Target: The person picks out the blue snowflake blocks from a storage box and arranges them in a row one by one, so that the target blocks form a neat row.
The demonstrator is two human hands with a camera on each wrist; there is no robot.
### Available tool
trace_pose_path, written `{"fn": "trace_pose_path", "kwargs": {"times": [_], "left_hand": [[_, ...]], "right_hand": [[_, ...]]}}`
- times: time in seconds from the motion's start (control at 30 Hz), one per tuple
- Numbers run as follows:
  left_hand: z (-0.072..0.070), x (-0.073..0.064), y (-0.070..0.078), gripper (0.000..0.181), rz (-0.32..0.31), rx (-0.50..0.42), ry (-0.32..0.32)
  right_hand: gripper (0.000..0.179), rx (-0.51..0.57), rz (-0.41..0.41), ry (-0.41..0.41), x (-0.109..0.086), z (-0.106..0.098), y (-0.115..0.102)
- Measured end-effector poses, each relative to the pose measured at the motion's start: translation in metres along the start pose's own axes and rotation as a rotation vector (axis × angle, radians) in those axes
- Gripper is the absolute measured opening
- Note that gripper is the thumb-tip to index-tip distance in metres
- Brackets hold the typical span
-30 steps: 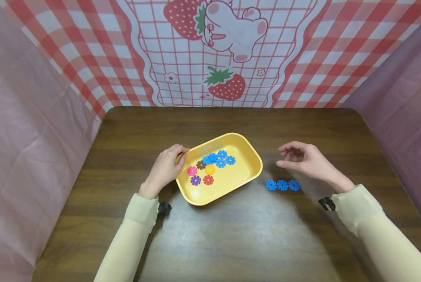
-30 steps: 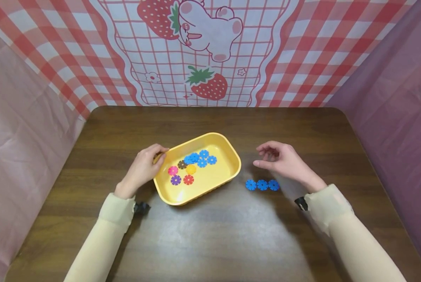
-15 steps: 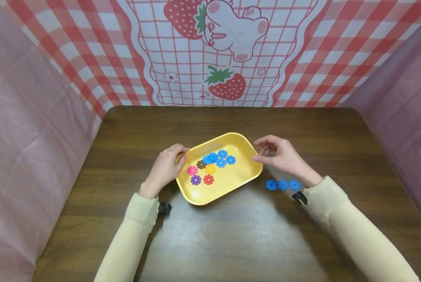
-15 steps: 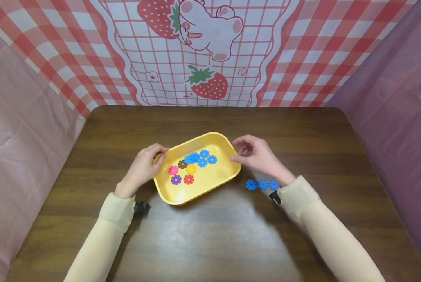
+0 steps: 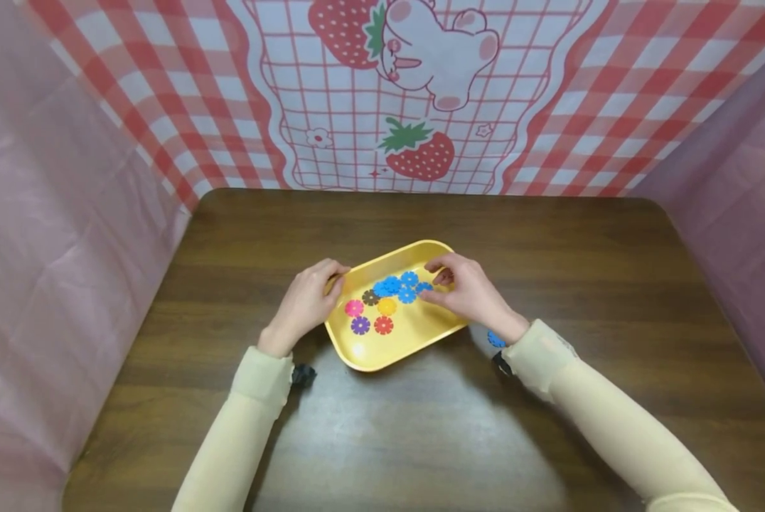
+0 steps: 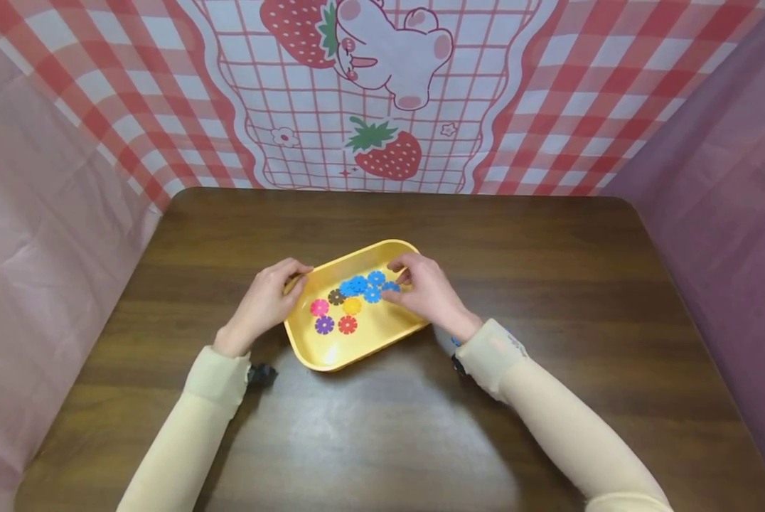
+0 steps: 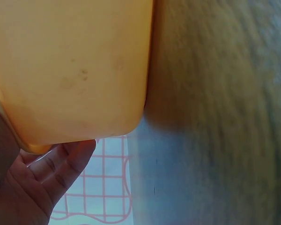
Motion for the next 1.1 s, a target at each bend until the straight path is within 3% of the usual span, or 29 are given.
{"fn": "trace_pose_path", "kwargs": {"times": [0.33,0.77,1.1], "left_hand": [[0.001,0.000,0.002,0.013,-0.005,0.000,-0.007],[0.000,-0.001,0.002,0.012,-0.002,0.004,0.001],[-0.001,-0.001,0.001,0.012,-0.003,0.007,0.006]], "right_hand": [[0.044,-0.208,0.145,-0.022,0.010,0.020,0.003],[0.035,-0.349,0.146,-0.063,0.015,0.028,0.009],[0.024,-0.386,0.166,-0.059,0.021,0.028,0.008]]}}
Point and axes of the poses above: each hand's wrist, its own x-axis towards the middle knuckle, its own z-axis out of the palm, y = z × x, the point moved 2 cm from there along x, towards the middle knuckle, and after that the axes turned 13 degrees about x, right-handed, at the moved point
